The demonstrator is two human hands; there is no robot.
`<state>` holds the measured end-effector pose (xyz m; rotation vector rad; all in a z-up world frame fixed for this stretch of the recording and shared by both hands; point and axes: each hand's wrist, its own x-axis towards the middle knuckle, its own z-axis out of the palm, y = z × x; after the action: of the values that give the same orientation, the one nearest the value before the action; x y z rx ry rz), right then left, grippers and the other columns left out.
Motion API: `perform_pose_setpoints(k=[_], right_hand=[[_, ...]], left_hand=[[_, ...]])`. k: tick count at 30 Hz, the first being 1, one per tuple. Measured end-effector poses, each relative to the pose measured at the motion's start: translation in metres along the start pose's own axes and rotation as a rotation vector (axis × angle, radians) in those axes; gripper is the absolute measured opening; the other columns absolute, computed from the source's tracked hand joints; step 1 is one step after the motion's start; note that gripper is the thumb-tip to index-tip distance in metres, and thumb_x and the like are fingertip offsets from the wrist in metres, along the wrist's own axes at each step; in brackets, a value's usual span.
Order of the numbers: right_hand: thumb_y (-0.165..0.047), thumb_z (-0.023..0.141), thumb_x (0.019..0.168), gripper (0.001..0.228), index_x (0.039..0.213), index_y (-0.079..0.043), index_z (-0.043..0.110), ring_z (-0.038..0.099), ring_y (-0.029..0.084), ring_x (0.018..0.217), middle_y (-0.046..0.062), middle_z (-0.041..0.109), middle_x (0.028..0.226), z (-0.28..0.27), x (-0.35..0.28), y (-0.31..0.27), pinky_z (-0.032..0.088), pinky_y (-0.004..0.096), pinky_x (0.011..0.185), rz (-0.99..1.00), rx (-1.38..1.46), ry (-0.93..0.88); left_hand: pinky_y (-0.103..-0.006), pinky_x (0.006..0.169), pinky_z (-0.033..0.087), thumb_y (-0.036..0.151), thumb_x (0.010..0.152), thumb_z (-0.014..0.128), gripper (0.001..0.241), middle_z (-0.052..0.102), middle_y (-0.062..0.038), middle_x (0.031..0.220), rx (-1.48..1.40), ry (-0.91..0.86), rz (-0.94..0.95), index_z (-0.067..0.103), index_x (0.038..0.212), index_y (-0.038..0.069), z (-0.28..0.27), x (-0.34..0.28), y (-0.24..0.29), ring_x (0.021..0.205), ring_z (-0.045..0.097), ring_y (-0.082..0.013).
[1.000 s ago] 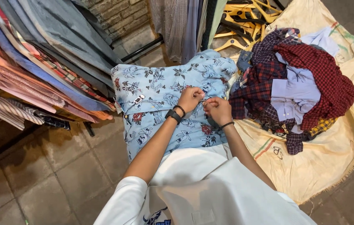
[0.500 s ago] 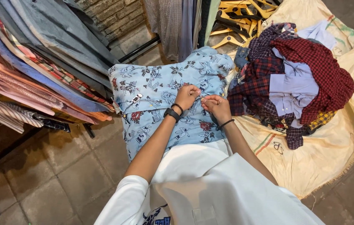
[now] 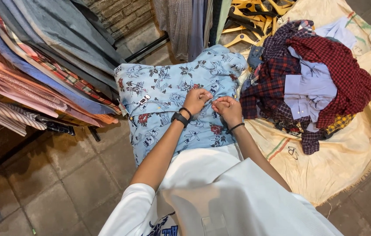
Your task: The person folds a light blue patterned shirt and places it on a clothing rack. They then pick up a red and black checkered shirt, fold it by hand, and place it on the rack as well.
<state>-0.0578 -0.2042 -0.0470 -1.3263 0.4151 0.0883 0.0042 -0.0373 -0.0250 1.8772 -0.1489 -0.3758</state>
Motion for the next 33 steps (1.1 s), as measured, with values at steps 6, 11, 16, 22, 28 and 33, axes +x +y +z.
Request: perform_pose_setpoints(k=[6, 11, 16, 22, 28, 33], right_hand=[[0.004, 0.063, 0.095, 0.02, 0.109, 0.001, 0.051, 0.077, 0.022, 0.076, 0.02, 0.074, 0.086, -0.003, -0.002, 0.002, 0.068, 0.027, 0.074, -0.033, -0.013, -0.008], [0.001, 0.063, 0.095, 0.023, 0.11, -0.003, 0.046, 0.077, 0.025, 0.075, 0.023, 0.073, 0.087, -0.007, 0.002, 0.004, 0.069, 0.029, 0.072, -0.023, 0.018, -0.007], [-0.006, 0.066, 0.096, 0.027, 0.112, -0.007, 0.044, 0.075, 0.02, 0.069, 0.018, 0.073, 0.085, -0.021, 0.021, 0.033, 0.067, 0.028, 0.067, -0.068, -0.075, -0.034], [-0.002, 0.065, 0.096, 0.028, 0.112, -0.008, 0.043, 0.069, 0.011, 0.07, 0.011, 0.072, 0.085, -0.041, 0.038, 0.063, 0.065, 0.022, 0.066, -0.129, -0.109, -0.043], [-0.004, 0.071, 0.093, 0.033, 0.109, -0.011, 0.043, 0.066, 0.007, 0.062, 0.006, 0.074, 0.078, -0.035, 0.03, 0.055, 0.062, 0.018, 0.062, -0.172, -0.132, -0.001], [-0.003, 0.074, 0.092, 0.035, 0.106, -0.011, 0.043, 0.067, 0.007, 0.063, 0.003, 0.074, 0.076, -0.033, 0.024, 0.047, 0.061, 0.017, 0.061, -0.228, -0.183, 0.021]], left_hand=[[-0.036, 0.089, 0.058, 0.011, 0.085, 0.076, 0.026, 0.08, -0.003, 0.091, 0.077, 0.021, -0.025, 0.069, 0.11, 0.017, -0.002, -0.029, 0.031, 0.09, 0.075, -0.0215], [-0.0424, 0.083, 0.059, 0.011, 0.088, 0.07, 0.021, 0.078, -0.005, 0.092, 0.364, 0.019, 0.174, 0.063, 0.108, 0.016, 0.001, -0.045, 0.043, 0.09, 0.074, -0.0284], [-0.035, 0.078, 0.055, 0.003, 0.085, 0.071, 0.03, 0.072, -0.007, 0.082, 0.934, 0.119, 0.818, 0.064, 0.113, 0.01, 0.015, -0.028, 0.007, 0.084, 0.071, -0.0251], [-0.0306, 0.069, 0.05, 0.005, 0.082, 0.074, 0.026, 0.062, -0.003, 0.068, 1.005, 0.296, 1.163, 0.068, 0.106, 0.01, 0.017, -0.031, 0.011, 0.071, 0.062, -0.0204], [-0.0298, 0.071, 0.052, 0.006, 0.082, 0.074, 0.025, 0.064, -0.003, 0.073, 0.977, 0.276, 1.123, 0.067, 0.105, 0.011, 0.017, -0.03, 0.009, 0.075, 0.063, -0.0192], [-0.0298, 0.077, 0.054, 0.007, 0.085, 0.071, 0.024, 0.064, -0.004, 0.081, 0.965, 0.223, 1.062, 0.066, 0.108, 0.01, 0.015, -0.029, 0.011, 0.083, 0.065, -0.0205]])
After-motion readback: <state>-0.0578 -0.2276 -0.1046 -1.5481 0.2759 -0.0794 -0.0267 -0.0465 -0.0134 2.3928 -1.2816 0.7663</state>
